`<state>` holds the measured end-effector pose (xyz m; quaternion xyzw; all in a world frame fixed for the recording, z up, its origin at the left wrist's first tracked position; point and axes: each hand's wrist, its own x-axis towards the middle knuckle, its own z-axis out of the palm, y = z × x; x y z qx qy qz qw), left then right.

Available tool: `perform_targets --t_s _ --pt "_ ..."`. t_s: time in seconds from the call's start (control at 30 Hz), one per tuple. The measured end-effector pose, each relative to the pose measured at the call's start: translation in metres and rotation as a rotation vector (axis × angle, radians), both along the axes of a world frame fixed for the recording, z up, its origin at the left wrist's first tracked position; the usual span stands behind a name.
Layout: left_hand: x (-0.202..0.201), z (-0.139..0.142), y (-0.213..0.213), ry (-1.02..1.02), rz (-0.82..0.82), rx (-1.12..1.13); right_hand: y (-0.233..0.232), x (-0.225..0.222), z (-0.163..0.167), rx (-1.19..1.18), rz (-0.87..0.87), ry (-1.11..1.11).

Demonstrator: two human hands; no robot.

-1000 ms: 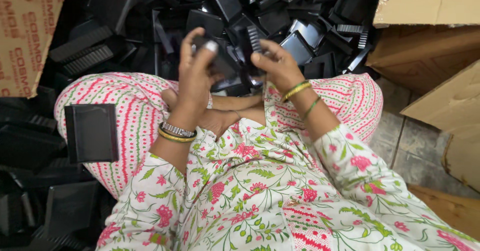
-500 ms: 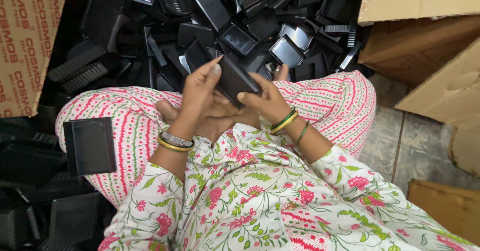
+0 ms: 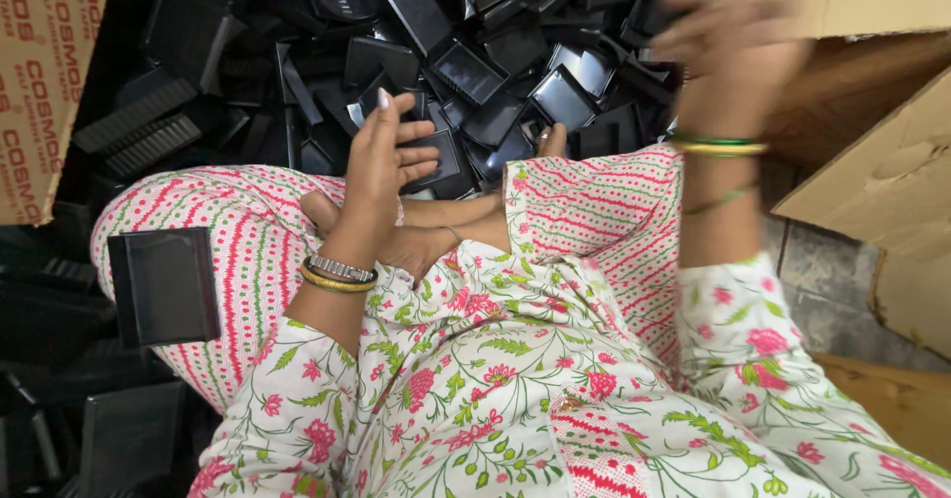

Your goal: The person sits on the floor among a large pile of black plastic boxes and cardboard cartons. They pick up boxes one at a time, open and close the hinged lids, and toss each box back onto the pile, repeating this handling throughout the clip.

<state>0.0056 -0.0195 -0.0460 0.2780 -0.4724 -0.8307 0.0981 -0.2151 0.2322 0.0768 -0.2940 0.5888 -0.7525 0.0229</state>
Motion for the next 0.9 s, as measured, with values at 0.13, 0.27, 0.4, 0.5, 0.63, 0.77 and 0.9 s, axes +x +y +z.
perform_targets --t_s 0.13,0.27,0.4,0.5,0.63,0.77,0.9 --pt "-0.002 -0.024 0.002 -0.064 -0.058 -0.003 -0.04 0.036 -0.09 1.119 0.066 0.551" --pt "-0.004 -0.054 0.007 -0.173 -0.17 0.004 -0.05 0.054 -0.144 1.229 0.067 0.732" --pt "-0.012 -0.077 0.016 -0.208 -0.296 -0.054 -0.053 0.064 -0.139 1.208 0.087 0.652" --pt "-0.012 -0.084 0.021 -0.191 -0.314 -0.206 -0.06 0.074 -0.137 1.204 0.029 0.825" --pt "-0.009 -0.082 0.022 -0.185 -0.301 -0.253 -0.063 0.07 -0.146 1.226 -0.222 1.164" --pt "-0.009 -0.077 0.022 -0.157 -0.3 -0.238 -0.061 0.048 -0.145 1.339 0.049 0.725" --pt "-0.01 -0.078 0.026 -0.155 -0.288 -0.479 -0.064 0.059 -0.138 1.235 0.066 0.383"
